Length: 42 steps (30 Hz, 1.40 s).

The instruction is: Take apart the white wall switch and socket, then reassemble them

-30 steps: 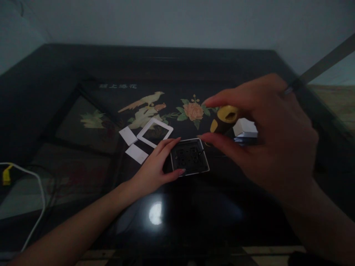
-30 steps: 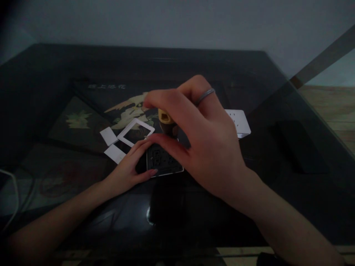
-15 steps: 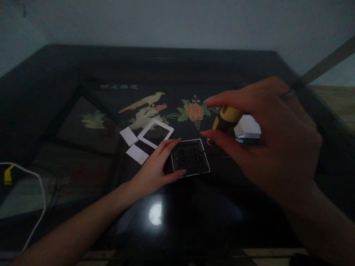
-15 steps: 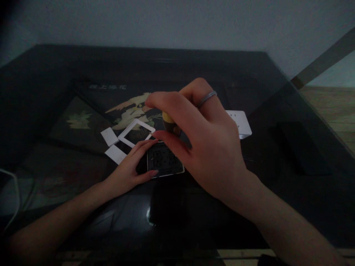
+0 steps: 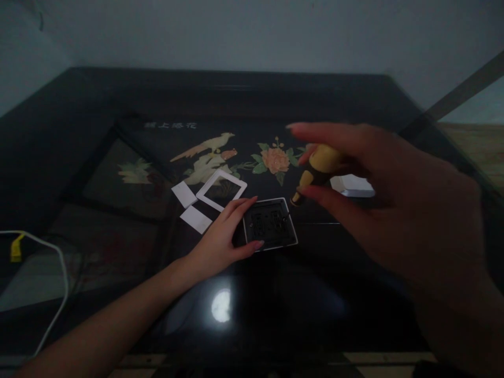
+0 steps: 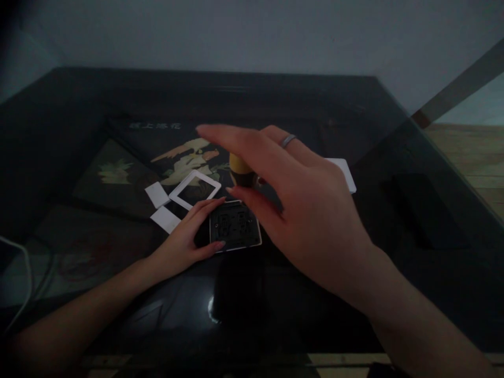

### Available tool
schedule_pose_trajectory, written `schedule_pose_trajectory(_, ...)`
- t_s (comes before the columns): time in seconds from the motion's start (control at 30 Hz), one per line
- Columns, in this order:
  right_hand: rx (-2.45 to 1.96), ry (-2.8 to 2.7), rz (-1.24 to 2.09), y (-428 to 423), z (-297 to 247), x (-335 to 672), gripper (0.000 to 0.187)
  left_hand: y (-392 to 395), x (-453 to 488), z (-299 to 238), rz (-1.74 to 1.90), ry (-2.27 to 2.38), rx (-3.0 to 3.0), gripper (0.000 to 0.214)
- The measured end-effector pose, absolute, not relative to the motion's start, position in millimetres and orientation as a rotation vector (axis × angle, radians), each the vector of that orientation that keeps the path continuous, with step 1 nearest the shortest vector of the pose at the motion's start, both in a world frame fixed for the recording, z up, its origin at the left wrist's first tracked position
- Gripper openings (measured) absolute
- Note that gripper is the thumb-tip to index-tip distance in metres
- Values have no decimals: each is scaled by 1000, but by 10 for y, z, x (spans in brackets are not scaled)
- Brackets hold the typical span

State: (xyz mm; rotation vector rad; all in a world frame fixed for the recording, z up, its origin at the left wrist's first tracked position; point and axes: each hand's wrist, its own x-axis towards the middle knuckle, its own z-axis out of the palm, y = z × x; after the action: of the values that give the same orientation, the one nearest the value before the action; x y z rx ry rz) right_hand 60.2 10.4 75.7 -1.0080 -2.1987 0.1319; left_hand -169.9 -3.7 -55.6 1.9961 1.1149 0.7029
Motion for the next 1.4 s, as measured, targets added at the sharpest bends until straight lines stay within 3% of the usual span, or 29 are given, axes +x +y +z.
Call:
schedule_pose_trajectory(0.1,-1008,-2016,326,61,855,636,62,-37,-1692,-541,700,1112,1990,73)
schedule_pose_trajectory(0.37,-870,-1797,556,222,666,607,42,-93,-1679,-399,958,1089,2046,52)
schedule_pose_trajectory(0.57,-828,-1763,699,216,523,497,49,-62,-1660,24,1220,901,1810,34)
schedule_pose_trajectory(0.67,-727,-1786,644,111,525,459,57,-61,-1575,365,1229,766,1702,35)
schedule_pose_trajectory(0.87,-694,-1933,257,-23,594,444,48,-94,-1331,691,1260,727,1642,29)
schedule_pose_trajectory(1.0,-639,-1919,309,66,526,478,58,-30,-1374,671,1416,797,1624,22)
schedule_pose_trajectory(1.13,-798,-1985,374,141,192,628,51,85,-1566,637,1559,862,1596,20)
schedule_pose_trajectory(1.2,-899,-2124,467,130,-53,717,62,141,-1642,596,1599,851,1608,24)
schedule_pose_trajectory(1.3,-974,-2263,719,88,-393,797,93,200,-1679,510,1627,816,1630,30)
schedule_pose_trajectory(1.4,-993,-2289,824,68,-580,797,97,216,-1656,444,1602,789,1645,31)
